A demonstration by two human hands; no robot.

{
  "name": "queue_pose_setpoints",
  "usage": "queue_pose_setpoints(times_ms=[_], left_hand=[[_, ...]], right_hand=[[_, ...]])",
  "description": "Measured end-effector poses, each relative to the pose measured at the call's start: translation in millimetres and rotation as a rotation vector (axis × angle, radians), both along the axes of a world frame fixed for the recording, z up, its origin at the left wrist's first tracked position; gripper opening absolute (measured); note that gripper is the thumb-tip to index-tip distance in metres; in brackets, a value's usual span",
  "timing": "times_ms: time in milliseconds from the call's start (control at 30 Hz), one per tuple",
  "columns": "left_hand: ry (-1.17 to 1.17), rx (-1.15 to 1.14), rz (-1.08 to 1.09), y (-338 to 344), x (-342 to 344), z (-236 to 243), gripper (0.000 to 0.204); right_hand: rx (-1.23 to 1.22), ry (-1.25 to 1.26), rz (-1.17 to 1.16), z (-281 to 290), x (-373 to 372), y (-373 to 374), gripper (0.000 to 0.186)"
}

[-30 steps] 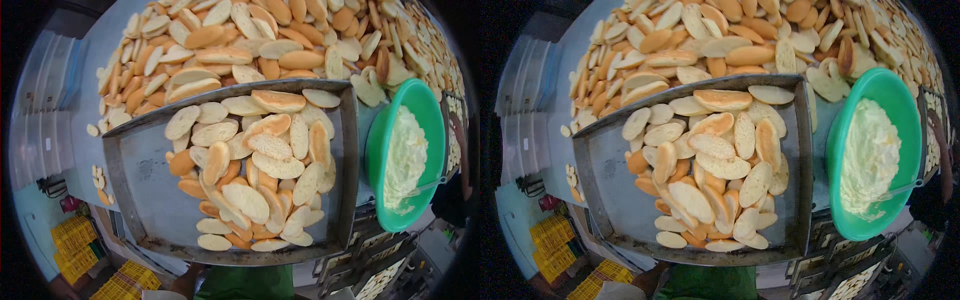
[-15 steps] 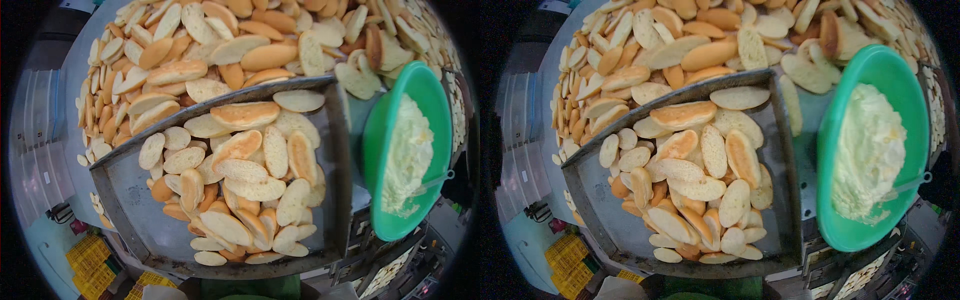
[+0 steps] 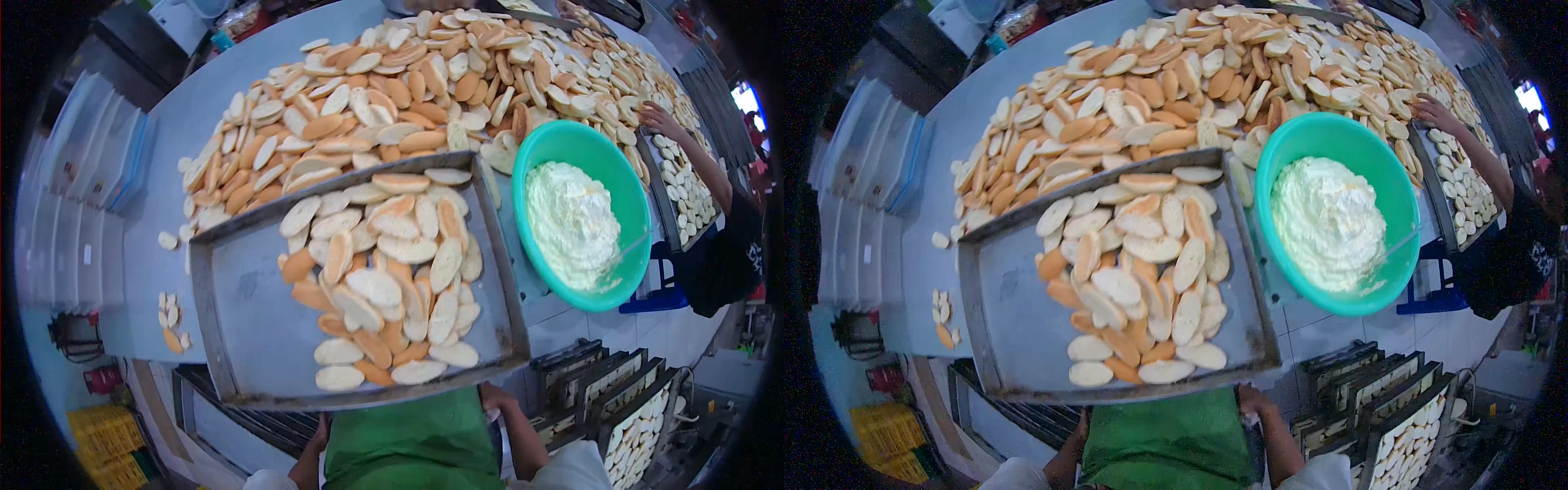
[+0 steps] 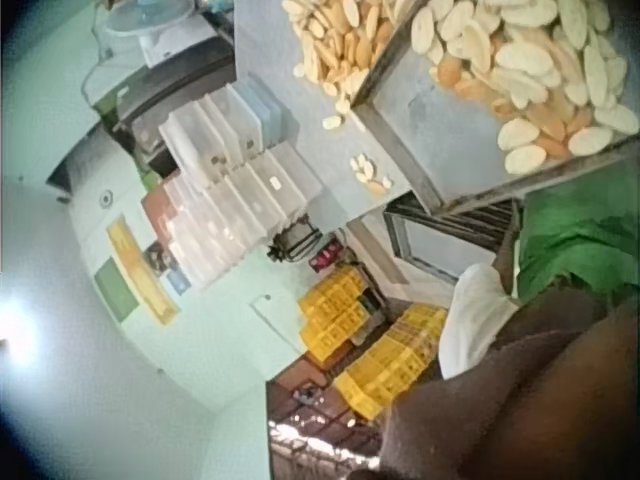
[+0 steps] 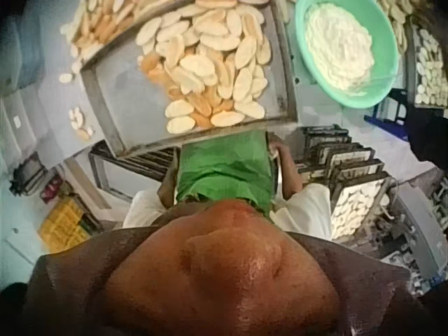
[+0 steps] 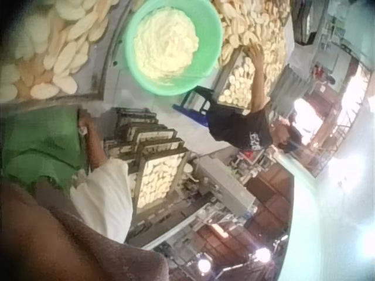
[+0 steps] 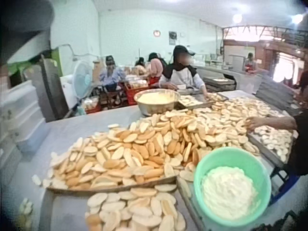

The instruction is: Spreading cream on sliced bread using a spatula.

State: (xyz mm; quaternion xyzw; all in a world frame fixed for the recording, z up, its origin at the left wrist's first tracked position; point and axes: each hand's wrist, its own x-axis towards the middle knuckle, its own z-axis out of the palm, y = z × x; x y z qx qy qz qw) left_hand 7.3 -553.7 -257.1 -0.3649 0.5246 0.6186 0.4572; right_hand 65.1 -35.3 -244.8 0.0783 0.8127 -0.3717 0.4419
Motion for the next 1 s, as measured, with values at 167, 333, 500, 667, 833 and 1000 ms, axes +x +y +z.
queue_pose_setpoints(times_ms=[167,333,500,667,833,1000], left_hand=[[-0.033,-0.043,-0.418,5,-10,4,0.102],[-0.043,-0.076,-0.32,1,16,47,0.104],[-0.157,-0.123,-0.13,-50,49,-10,0.096],[-0.041,0.049,-0.118,-26,56,-7,0.085],[-0.126,0.042,-0.018,-8,21,-32,0.085],[-0.115,0.072,0.039,23,-50,-54,0.085]], right_hand=[[0.426,0.236,-0.002,-23,27,15,0.027],[0.461,0.254,-0.145,60,44,39,0.014],[-0.228,-0.035,-0.253,61,88,61,0.068],[-0.118,-0.444,-0.249,-25,142,44,0.085],[-0.06,-0.351,-0.286,-40,173,47,0.075],[0.103,-0.292,-0.34,-1,179,27,0.068]])
